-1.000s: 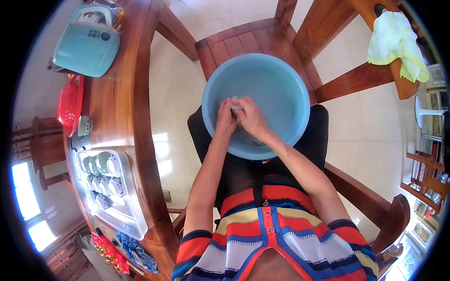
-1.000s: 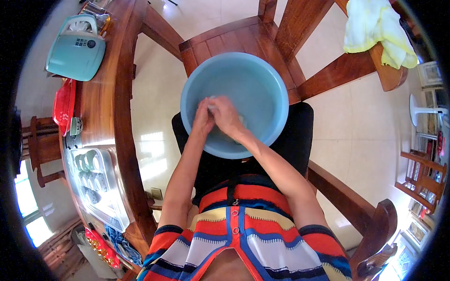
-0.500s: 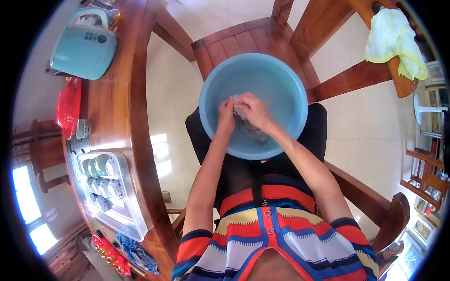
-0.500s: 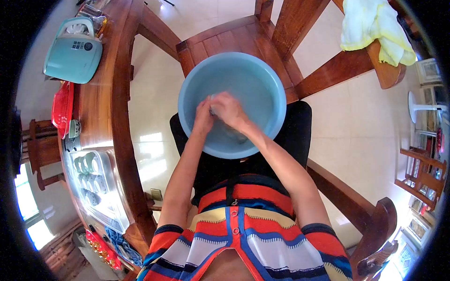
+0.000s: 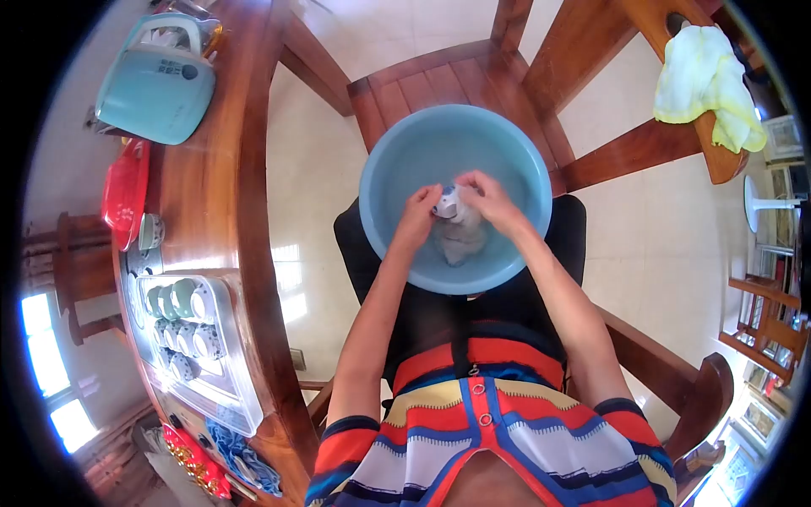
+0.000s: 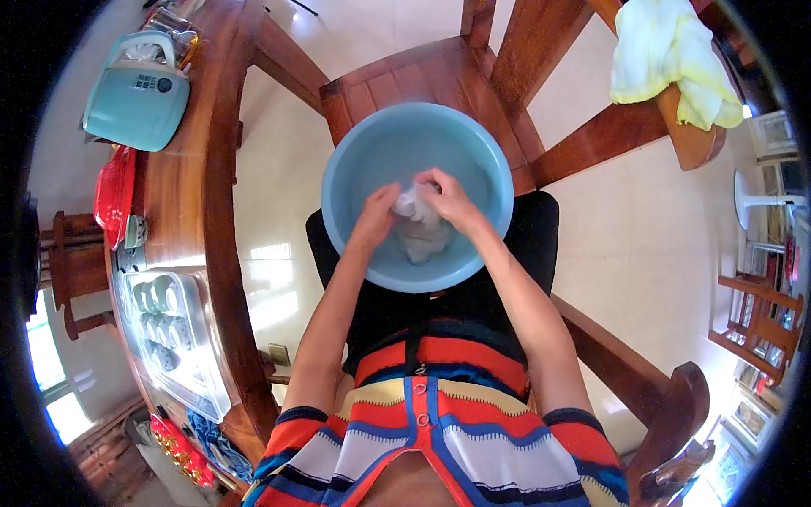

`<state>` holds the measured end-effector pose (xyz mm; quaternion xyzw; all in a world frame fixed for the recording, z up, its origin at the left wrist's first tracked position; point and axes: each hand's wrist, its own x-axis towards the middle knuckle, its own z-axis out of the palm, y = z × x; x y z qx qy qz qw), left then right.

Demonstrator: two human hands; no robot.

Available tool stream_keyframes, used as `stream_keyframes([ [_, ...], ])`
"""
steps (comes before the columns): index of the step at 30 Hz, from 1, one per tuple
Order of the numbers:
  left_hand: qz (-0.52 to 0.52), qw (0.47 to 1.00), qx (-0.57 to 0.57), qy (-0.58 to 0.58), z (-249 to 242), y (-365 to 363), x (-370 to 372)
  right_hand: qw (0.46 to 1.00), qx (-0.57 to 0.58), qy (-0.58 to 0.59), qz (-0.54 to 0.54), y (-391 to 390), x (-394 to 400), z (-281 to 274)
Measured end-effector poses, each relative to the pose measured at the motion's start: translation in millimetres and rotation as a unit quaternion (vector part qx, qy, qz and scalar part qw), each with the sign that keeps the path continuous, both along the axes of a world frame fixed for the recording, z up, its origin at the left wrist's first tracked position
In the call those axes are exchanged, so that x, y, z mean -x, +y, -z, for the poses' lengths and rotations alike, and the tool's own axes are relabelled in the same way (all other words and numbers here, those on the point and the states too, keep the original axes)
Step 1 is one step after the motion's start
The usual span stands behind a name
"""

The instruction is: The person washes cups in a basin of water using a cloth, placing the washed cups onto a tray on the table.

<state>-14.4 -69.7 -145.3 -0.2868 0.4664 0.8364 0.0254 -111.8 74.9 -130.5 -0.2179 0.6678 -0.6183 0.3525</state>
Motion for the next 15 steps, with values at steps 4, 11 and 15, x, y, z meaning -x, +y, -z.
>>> stream_keyframes([
  [4, -0.095, 0.993, -0.065, -0.024, 4, -4, -1, 1.0, -0.01, 0.009, -0.018, -3, -15, -6],
  [11, -0.172, 0.969, -0.174, -0.033, 2, -4, -7, 0.992, -0.038, 0.122, -0.019, -35, -53, -23],
  [15, -0.193, 0.963, -0.187, 0.005, -1, -3, -7, 0.957, -0.018, 0.276, -0.082, -34, -43, -18],
])
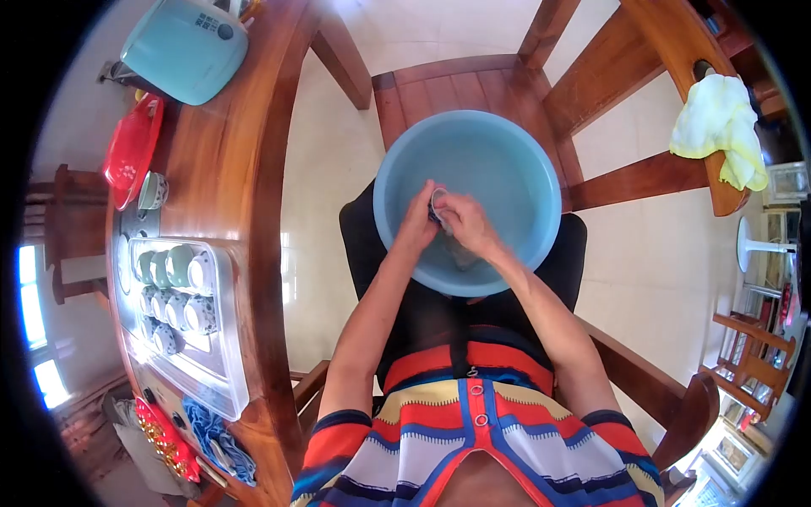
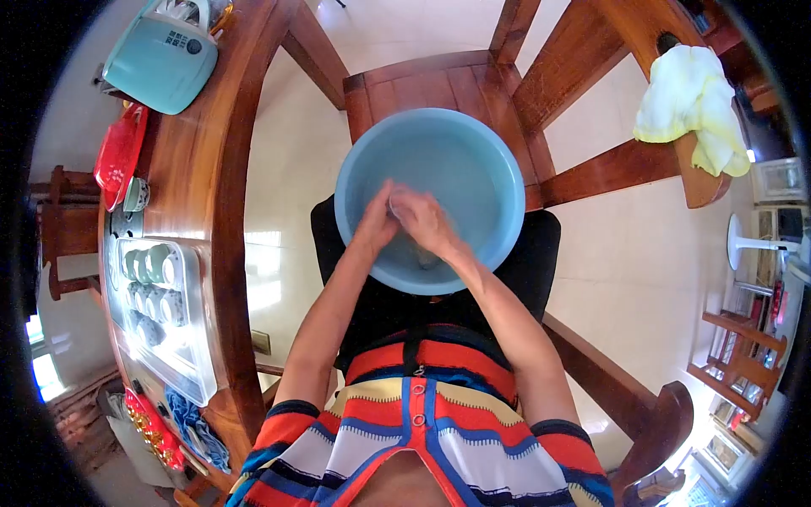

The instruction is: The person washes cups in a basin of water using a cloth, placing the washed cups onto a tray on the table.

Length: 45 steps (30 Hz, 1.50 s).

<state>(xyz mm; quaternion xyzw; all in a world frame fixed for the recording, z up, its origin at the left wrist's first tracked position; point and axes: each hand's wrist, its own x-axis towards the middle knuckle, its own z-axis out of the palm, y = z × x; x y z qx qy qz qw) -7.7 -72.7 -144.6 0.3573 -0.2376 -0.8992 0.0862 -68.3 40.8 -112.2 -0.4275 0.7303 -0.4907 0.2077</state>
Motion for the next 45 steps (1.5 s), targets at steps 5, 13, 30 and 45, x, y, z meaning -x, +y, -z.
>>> stream_keyframes([
  [5, -0.028, 0.989, 0.143, -0.022, 8, 1, 3, 0.98, -0.05, 0.191, -0.04, 14, 17, 19],
  [13, 0.031, 0.964, 0.229, -0.129, 21, 0, 5, 0.894, -0.332, 0.255, 0.163, -1, 25, 31],
  [30, 0.101, 0.989, 0.093, -0.063, -8, 3, 2, 0.998, -0.039, 0.009, -0.057, 4, 33, -11],
  [45, 0.182, 0.934, 0.273, -0.142, -16, 9, 4, 0.986, -0.051, -0.094, 0.125, 6, 21, 16],
])
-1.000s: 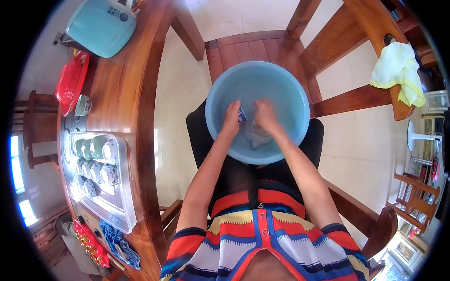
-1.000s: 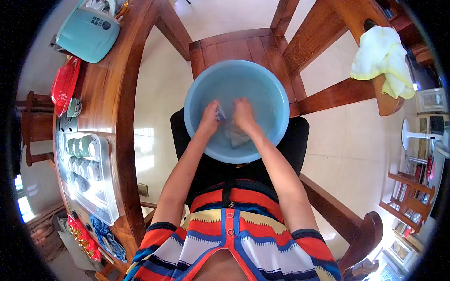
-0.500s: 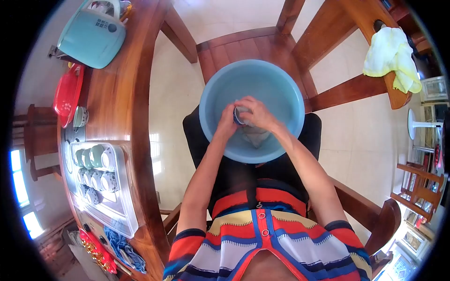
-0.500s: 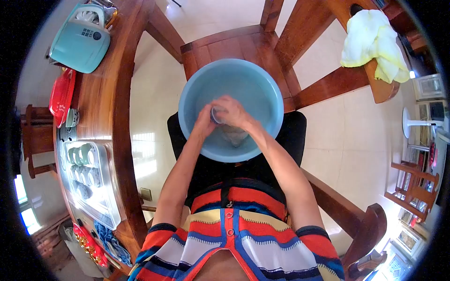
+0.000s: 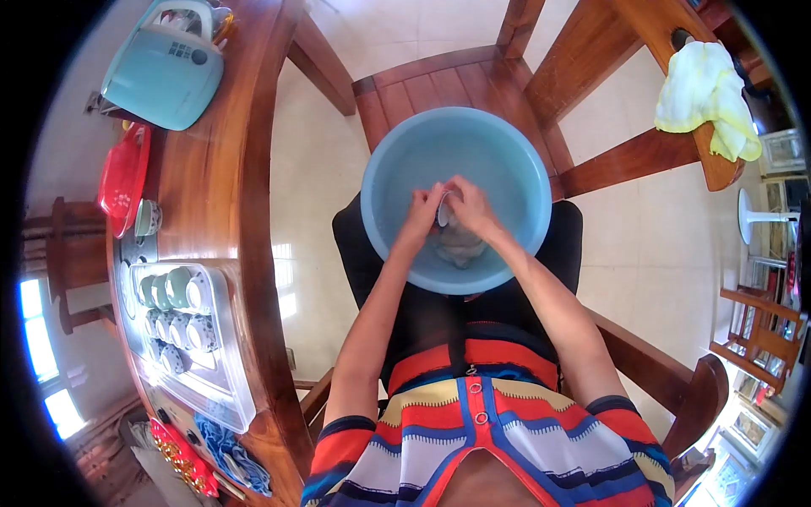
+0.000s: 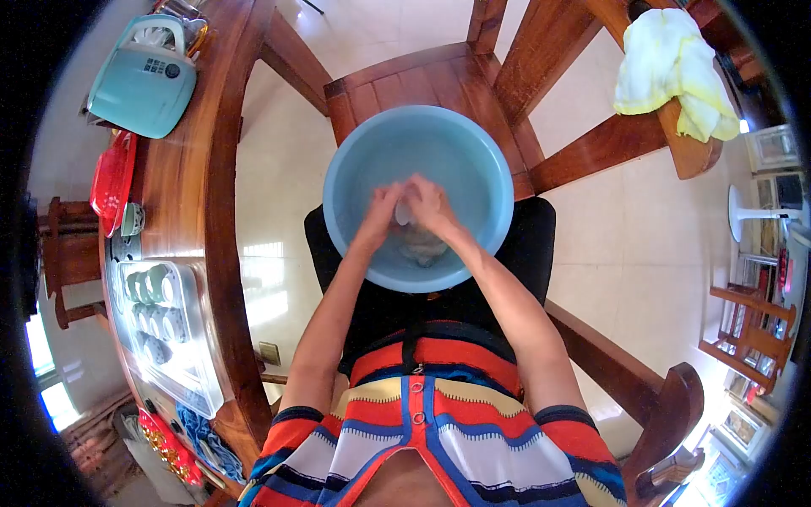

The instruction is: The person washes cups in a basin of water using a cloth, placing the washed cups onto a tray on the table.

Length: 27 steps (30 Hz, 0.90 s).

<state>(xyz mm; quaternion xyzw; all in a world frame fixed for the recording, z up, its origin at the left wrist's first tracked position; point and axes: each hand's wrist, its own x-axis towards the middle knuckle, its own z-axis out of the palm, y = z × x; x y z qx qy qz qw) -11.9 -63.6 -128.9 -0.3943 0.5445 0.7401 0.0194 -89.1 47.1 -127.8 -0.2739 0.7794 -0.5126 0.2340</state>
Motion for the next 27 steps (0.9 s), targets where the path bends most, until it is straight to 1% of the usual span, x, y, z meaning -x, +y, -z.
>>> stream_keyframes([
  [1, 0.052, 0.998, -0.019, -0.021, -4, -3, -1, 1.0, 0.0, 0.0, 0.0, -1, 1, 3],
  [2, 0.104, 0.993, -0.038, -0.042, -7, -4, -1, 0.999, -0.012, 0.029, -0.006, -1, 3, 6],
  [3, 0.104, 0.993, -0.038, -0.042, -3, -2, -2, 0.998, -0.025, 0.057, -0.012, -1, 5, 7],
  [4, 0.065, 0.996, -0.051, -0.019, 1, 2, -3, 0.998, -0.026, 0.057, -0.012, 0, 5, 8],
  [5, 0.025, 0.998, -0.065, 0.005, 6, 5, -4, 0.995, -0.016, 0.087, -0.036, 2, 6, 8],
  [6, 0.025, 0.998, -0.065, 0.005, 5, 4, -3, 0.991, -0.005, 0.119, -0.061, 3, 8, 10],
  [7, -0.015, 0.999, -0.043, 0.015, 5, 1, -3, 0.991, -0.005, 0.118, -0.062, 4, 10, 15],
  [8, -0.055, 0.998, -0.02, 0.025, 4, -1, -4, 0.99, -0.029, 0.13, -0.052, 4, 11, 20],
  [9, -0.056, 0.998, -0.02, 0.024, 3, -4, -5, 0.988, -0.052, 0.142, -0.043, 3, 11, 19],
  [10, -0.046, 0.999, -0.005, 0.021, 2, -5, -5, 0.988, -0.052, 0.142, -0.043, 3, 10, 19],
  [12, -0.035, 0.999, 0.01, 0.019, 3, -4, -3, 0.944, -0.182, 0.276, 0.005, 3, 7, 17],
  [13, -0.02, 0.999, 0.025, 0.012, 5, 0, -2, 0.944, -0.182, 0.276, 0.006, 1, 8, 18],
  [15, -0.003, 0.999, 0.04, 0.005, 9, 1, -1, 0.988, -0.124, 0.089, 0.0, -6, 8, 20],
  [16, -0.013, 1.0, 0.011, 0.014, 11, 1, -1, 0.988, -0.124, 0.088, 0.0, -8, 5, 7],
  [17, -0.023, 0.999, -0.019, 0.024, 13, 1, -2, 0.996, -0.08, 0.04, 0.008, -7, 0, -7],
  [18, -0.024, 0.999, -0.02, 0.023, 17, 1, -3, 0.999, -0.037, -0.009, 0.016, -6, -7, -18],
  [19, -0.04, 0.995, -0.075, 0.056, 20, 0, -4, 0.999, -0.038, -0.01, 0.017, -5, -13, -20],
  [20, -0.057, 0.986, -0.127, 0.089, 24, -2, -3, 1.0, 0.012, -0.027, -0.007, -4, -16, -23],
  [21, -0.056, 0.986, -0.127, 0.09, 26, -5, -3, 0.997, 0.063, -0.043, -0.032, -4, -18, -27],
  [22, -0.053, 0.985, -0.143, 0.078, 29, -8, -3, 0.997, 0.064, -0.042, -0.032, -3, -17, -32],
  [24, -0.051, 0.984, -0.159, 0.067, 29, -10, -4, 0.983, 0.039, 0.115, -0.137, 0, -14, -41],
  [25, -0.056, 0.985, -0.149, 0.065, 27, -9, -4, 0.983, 0.038, 0.116, -0.137, 1, -13, -35],
  [27, -0.059, 0.986, -0.14, 0.065, 19, -4, -4, 0.962, -0.02, 0.193, -0.19, 1, -10, -26],
])
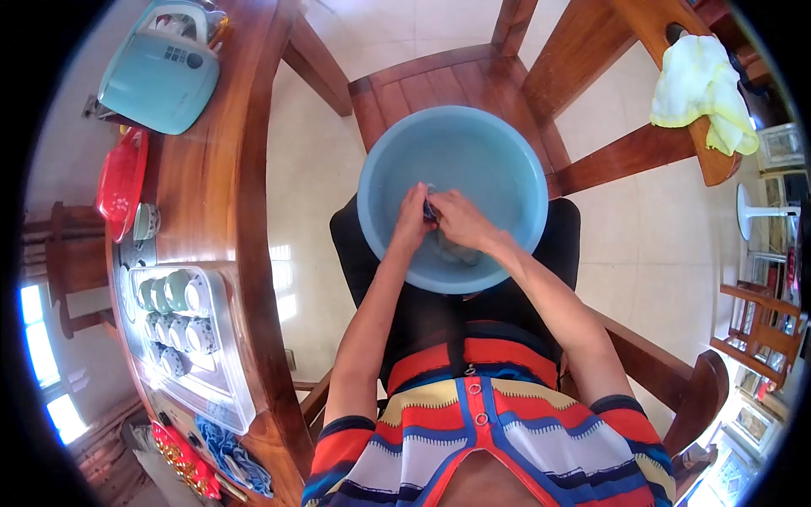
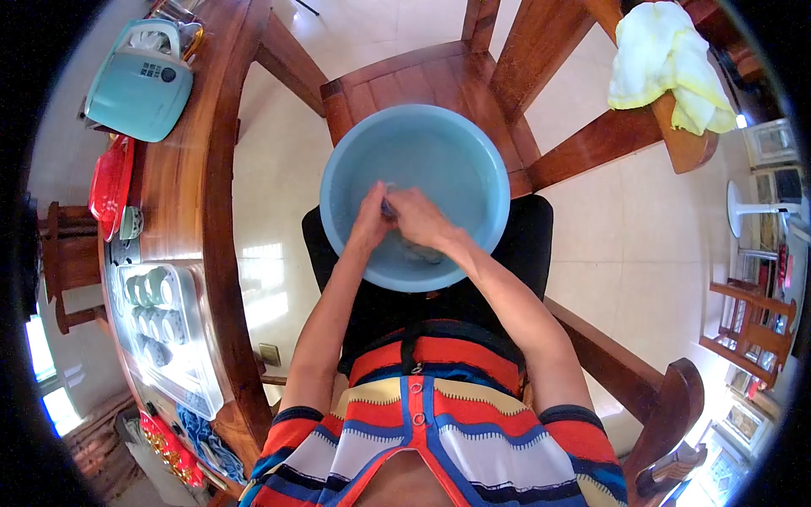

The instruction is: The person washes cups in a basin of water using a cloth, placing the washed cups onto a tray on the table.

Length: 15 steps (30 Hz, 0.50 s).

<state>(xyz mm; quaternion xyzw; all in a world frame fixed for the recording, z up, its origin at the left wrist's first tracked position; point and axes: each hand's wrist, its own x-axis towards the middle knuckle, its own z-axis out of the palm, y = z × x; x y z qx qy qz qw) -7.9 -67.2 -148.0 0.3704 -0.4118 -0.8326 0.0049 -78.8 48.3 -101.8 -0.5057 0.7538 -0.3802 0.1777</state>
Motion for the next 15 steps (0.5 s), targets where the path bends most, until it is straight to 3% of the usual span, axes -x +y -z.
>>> stream_keyframes([
  [1, -0.006, 0.999, 0.036, 0.007, -5, 4, -1, 1.0, 0.001, 0.001, 0.001, 1, 1, -1],
  [3, -0.012, 0.997, 0.074, 0.014, -9, 4, 0, 0.968, -0.034, -0.248, 0.024, 2, 3, -4],
  [4, 0.007, 0.996, 0.083, 0.033, -7, 3, -1, 0.968, -0.033, -0.248, 0.023, 1, 4, 2],
  [6, 0.026, 0.994, 0.091, 0.052, -8, 4, -1, 0.904, -0.018, -0.422, 0.061, 2, 7, 10],
  [7, 0.03, 0.991, 0.119, 0.044, -10, 5, -1, 0.904, -0.018, -0.422, 0.061, 3, 7, 10],
  [9, 0.036, 0.988, 0.147, 0.037, -13, 6, 1, 0.98, -0.023, -0.192, 0.035, 8, 8, 8],
  [12, -0.01, 0.976, 0.216, 0.008, -15, 1, 1, 0.983, -0.107, -0.09, 0.123, 10, 12, 28],
  [14, -0.086, 0.992, 0.093, -0.002, -12, -1, 1, 0.974, -0.133, -0.059, 0.173, 8, 15, 31],
  [15, -0.087, 0.992, 0.093, -0.002, -11, -1, 0, 0.961, -0.159, -0.029, 0.226, 8, 15, 30],
])
